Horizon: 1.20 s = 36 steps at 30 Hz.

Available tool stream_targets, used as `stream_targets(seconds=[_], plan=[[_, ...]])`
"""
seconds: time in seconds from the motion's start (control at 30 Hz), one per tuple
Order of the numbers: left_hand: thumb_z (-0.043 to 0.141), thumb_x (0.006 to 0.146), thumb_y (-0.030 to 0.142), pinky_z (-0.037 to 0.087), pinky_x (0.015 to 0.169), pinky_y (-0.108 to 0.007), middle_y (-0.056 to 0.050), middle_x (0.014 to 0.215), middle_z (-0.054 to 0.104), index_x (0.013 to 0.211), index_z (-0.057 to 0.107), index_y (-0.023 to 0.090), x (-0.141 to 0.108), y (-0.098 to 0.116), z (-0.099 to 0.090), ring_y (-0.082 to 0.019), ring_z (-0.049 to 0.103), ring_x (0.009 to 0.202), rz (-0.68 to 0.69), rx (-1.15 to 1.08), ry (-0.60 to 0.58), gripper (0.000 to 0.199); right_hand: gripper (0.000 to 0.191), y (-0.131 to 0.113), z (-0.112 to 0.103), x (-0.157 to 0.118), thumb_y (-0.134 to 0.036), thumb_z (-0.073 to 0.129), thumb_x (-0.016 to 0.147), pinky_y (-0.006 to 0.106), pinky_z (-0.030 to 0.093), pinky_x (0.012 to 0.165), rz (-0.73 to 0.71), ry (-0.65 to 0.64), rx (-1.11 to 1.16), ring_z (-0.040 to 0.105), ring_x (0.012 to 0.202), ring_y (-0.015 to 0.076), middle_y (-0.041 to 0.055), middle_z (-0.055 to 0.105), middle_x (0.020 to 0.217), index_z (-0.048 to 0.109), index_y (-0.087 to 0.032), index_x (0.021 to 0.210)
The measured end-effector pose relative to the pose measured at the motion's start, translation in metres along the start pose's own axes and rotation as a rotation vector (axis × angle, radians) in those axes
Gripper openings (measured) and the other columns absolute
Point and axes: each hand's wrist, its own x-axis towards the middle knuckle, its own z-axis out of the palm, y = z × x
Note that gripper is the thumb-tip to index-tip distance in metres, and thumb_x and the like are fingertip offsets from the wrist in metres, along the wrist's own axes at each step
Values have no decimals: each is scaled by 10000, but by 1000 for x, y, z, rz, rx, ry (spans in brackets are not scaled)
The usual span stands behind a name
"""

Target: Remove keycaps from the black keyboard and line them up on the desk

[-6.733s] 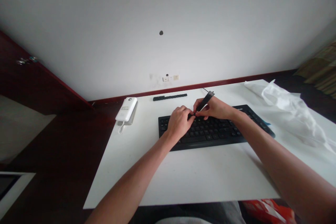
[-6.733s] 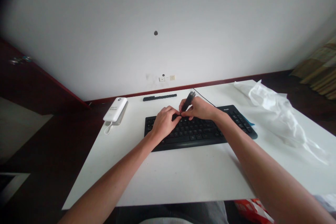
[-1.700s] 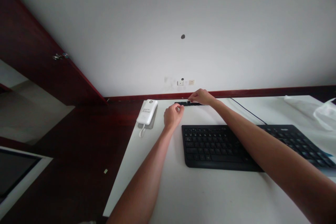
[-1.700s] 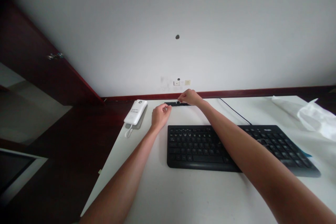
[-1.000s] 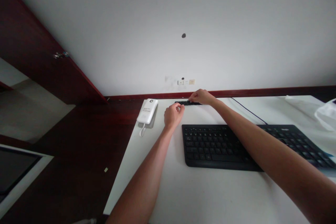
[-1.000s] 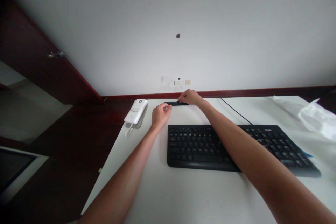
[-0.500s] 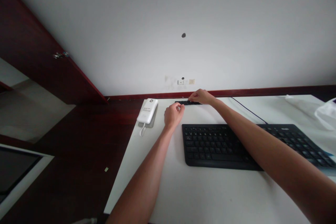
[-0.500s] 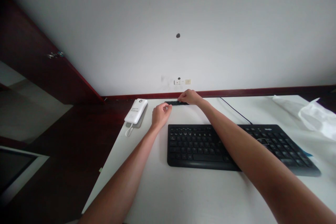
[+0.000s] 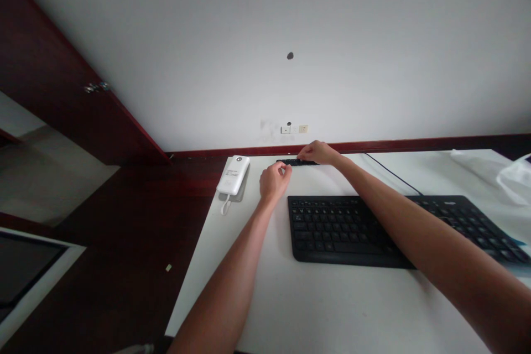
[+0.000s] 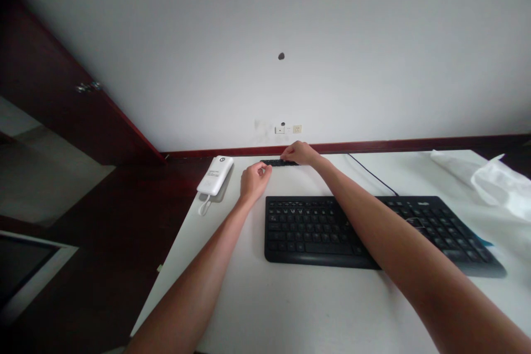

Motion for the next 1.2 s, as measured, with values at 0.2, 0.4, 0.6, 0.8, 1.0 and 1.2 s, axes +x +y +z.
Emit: stream_targets(seconds=[0.2, 0.4, 0.6, 0.8, 1.0, 1.2], plan=[[565, 944, 444, 279, 605, -270, 19, 637, 606, 829, 695, 239, -1, 0, 0, -152, 516, 598, -7, -10, 2, 268, 278, -1, -7, -2, -396, 627, 862, 280, 512, 762, 9, 16, -23, 712, 831, 197, 32, 803, 833, 839, -216, 880], [557, 952, 451, 302, 622, -267, 11, 665, 628, 840, 696, 241, 0, -2, 1, -161, 543, 623, 6, -11, 7, 276, 239, -18, -34, -11, -349, 639, 861, 310, 520, 791, -12, 87, -50, 725, 870, 223, 49, 812, 909, 828, -212, 912], [550, 959, 451, 312, 626, -267, 1, 675, 634, 855, 714, 240, 0, -2, -1, -170, 561, 638, 7, 3, -5, 286, 223, -54, -77, -72, -352, 634, 878, 334, 533, 767, -141, 32, -205, 726, 826, 227, 37, 804, 881, 821, -250, 941], [554, 955, 455, 316, 626, -264, 5, 679, 636, 850, 710, 237, -1, -3, -1, -166, 563, 641, 23, -11, -1, 288, 296, -41, -92, -178, -486, 584, 922, 401, 570, 863, -143, 74, -262, 735, 937, 276, 51, 802, 1031, 804, -291, 959], [550, 947, 451, 321, 632, -267, 5, 674, 628, 837, 707, 237, -2, -3, -1, -162, 551, 632, 43, 0, 12, 287, 492, 15, -71, -280, -226, 552, 813, 475, 584, 994, -164, 34, -372, 709, 1147, 307, 31, 740, 1264, 729, -418, 1230], [524, 947, 438, 311, 622, -264, 11, 651, 604, 833, 706, 230, -5, -4, -1, -155, 522, 616, 67, -10, -7, 299, 502, 51, -60, -317, -275, 625, 811, 565, 573, 1028, -177, 88, -428, 683, 1205, 334, 19, 733, 1293, 700, -460, 1272]])
